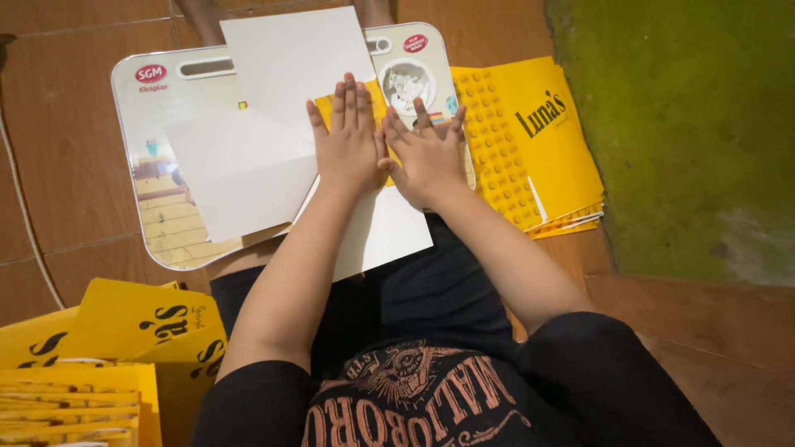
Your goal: Folding and assembling yellow cardboard doughnut boxes from flat templates on a small portable desk.
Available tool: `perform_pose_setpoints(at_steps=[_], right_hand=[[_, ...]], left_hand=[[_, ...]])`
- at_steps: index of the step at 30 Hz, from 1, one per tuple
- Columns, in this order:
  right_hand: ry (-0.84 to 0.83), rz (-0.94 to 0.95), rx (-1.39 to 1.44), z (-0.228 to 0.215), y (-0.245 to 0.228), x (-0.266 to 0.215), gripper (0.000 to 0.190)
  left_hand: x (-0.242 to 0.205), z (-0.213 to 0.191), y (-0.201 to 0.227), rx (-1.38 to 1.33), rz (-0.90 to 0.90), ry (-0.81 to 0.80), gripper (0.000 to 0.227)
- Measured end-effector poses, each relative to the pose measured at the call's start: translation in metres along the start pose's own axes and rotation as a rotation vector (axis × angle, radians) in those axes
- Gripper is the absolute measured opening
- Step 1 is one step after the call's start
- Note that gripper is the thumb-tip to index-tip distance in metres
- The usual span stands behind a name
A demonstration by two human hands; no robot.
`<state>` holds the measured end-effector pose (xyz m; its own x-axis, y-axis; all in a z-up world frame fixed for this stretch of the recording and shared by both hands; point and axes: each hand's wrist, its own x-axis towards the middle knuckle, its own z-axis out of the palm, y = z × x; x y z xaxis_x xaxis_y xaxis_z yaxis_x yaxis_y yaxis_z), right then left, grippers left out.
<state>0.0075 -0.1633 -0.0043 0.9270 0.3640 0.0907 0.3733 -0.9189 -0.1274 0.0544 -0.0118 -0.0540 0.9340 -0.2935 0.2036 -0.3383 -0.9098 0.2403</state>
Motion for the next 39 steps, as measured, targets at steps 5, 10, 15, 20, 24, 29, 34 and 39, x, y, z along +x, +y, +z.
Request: perform_pose_setpoints(at_steps=[5, 10, 15, 20, 24, 29, 34, 39], right_hand=[[-0.020, 0.048, -0.077, 0.011, 0.002, 0.039, 0.078], [0.035, 0.112, -0.032, 0.022, 0.002, 0.072, 0.079], [0.198, 0.109, 0.066, 0.025, 0.003, 0.056, 0.070], [0.216, 0.057, -0.093, 0.025, 0.008, 0.053, 0.061], [0.220, -0.028, -0.162, 0.031, 0.025, 0.061, 0.064], [0.178, -0.066, -0.149, 0.034, 0.033, 0.067, 0.062], [0.162, -0.004, -0.139, 0.024, 0.026, 0.027, 0.047], [0.111, 0.039, -0.147, 0.028, 0.026, -0.025, 0.047]], left_hand=[[-0.004, -0.006, -0.003, -0.011, 0.052, -0.110, 0.073], [-0.008, -0.016, 0.000, -0.015, 0.036, -0.113, 0.071], [-0.002, -0.014, 0.003, -0.007, -0.009, -0.080, 0.070], [-0.006, -0.015, 0.004, -0.050, -0.013, -0.016, 0.066], [-0.006, -0.003, 0.003, -0.061, -0.005, -0.008, 0.066], [-0.004, -0.019, 0.004, -0.064, -0.011, -0.026, 0.066], [0.001, -0.027, 0.005, 0.013, -0.050, -0.171, 0.068], [-0.002, -0.038, 0.007, -0.012, -0.072, -0.288, 0.068]])
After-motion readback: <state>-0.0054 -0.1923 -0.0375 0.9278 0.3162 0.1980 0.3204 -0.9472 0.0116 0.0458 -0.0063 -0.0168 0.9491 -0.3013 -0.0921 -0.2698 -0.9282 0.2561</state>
